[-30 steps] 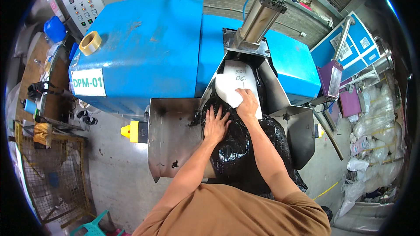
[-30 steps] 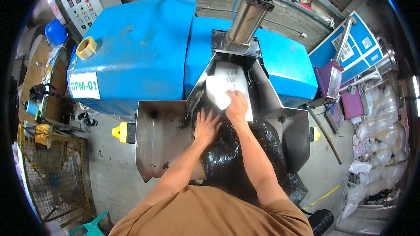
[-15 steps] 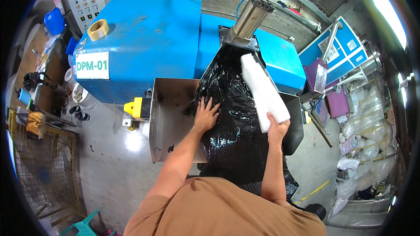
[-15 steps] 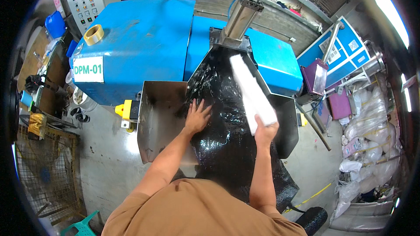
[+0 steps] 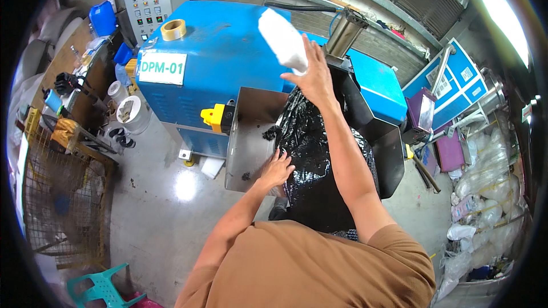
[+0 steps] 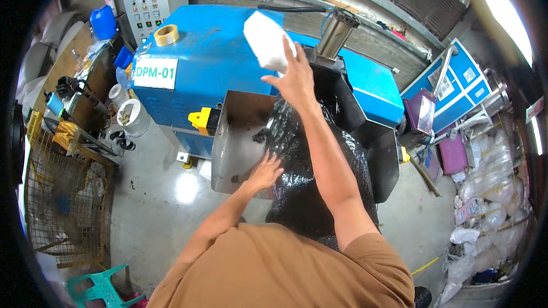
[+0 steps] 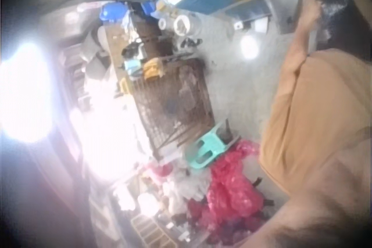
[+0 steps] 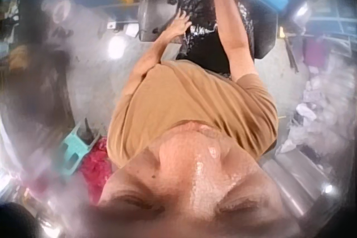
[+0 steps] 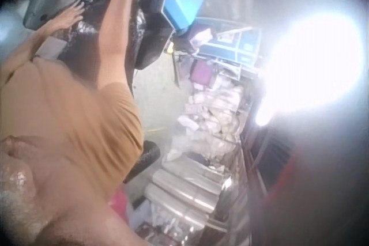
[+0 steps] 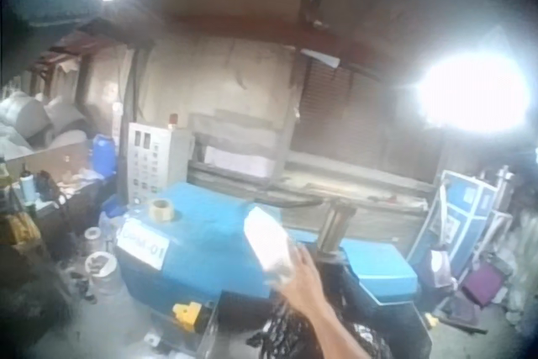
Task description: The person loads black mesh material into a blue industrial machine, then flips through a stack of documents on a nearby table. They return to the machine to load white foam blocks into the hopper.
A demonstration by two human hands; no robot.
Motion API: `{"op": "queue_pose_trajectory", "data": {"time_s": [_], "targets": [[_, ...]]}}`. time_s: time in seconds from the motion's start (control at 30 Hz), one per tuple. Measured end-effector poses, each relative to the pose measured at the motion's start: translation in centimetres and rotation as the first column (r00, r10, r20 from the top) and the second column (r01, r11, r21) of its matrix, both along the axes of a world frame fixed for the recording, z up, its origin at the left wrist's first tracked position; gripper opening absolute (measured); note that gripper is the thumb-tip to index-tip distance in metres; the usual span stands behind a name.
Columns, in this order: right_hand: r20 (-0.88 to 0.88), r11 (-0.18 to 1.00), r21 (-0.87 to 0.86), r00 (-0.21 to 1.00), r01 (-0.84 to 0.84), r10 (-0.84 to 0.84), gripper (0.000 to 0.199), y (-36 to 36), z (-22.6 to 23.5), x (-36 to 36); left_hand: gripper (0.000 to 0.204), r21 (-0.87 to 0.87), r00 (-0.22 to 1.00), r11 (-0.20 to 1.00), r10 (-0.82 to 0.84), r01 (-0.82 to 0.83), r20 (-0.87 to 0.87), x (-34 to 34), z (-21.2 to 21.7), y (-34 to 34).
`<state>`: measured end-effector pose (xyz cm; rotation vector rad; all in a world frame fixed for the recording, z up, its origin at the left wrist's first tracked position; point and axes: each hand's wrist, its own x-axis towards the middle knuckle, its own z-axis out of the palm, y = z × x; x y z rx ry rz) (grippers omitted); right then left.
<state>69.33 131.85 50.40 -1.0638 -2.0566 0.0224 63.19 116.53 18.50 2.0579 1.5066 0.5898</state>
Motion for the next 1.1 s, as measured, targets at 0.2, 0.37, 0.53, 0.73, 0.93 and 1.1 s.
{"op": "queue_pose_trajectory", "data": {"time_s": [0.2,0.37,0.53,0.73,0.93,1.1], "targets": [[0.078,0.983,-0.107,0.984,-0.152,0.161,0.085,-7.0,-6.0,0.7,0.095,-0.105,1.000,0.994,0.015,-0.014,0.013,-1.7,2.4,-3.8],[0.233,0.946,-0.170,0.944,0.275,-0.232,0.087,-9.7,-13.0,12.6,0.118,-0.085,0.994,0.990,0.112,-0.112,0.002,-0.1,2.3,-5.7],[0.444,0.545,-0.289,0.614,0.787,-0.652,0.104,-13.3,-16.1,25.0,0.136,-0.231,0.973,0.961,0.188,-0.154,0.134,2.7,4.0,-3.9],[0.218,0.447,-0.747,0.817,0.492,-0.534,0.088,-17.7,-23.1,27.2,0.141,-0.411,0.717,0.836,0.533,-0.364,0.450,4.4,4.3,-2.9],[0.078,0.409,-0.847,0.839,0.341,-0.539,0.074,-18.2,-23.7,25.0,0.074,-0.600,0.149,0.673,0.603,0.433,0.784,4.2,3.7,-5.4],[-0.293,0.413,-0.909,0.795,-0.060,-0.531,0.088,-17.1,-23.2,26.0,0.047,-0.659,0.098,0.654,0.678,0.372,0.728,4.2,8.7,-5.1]]}}
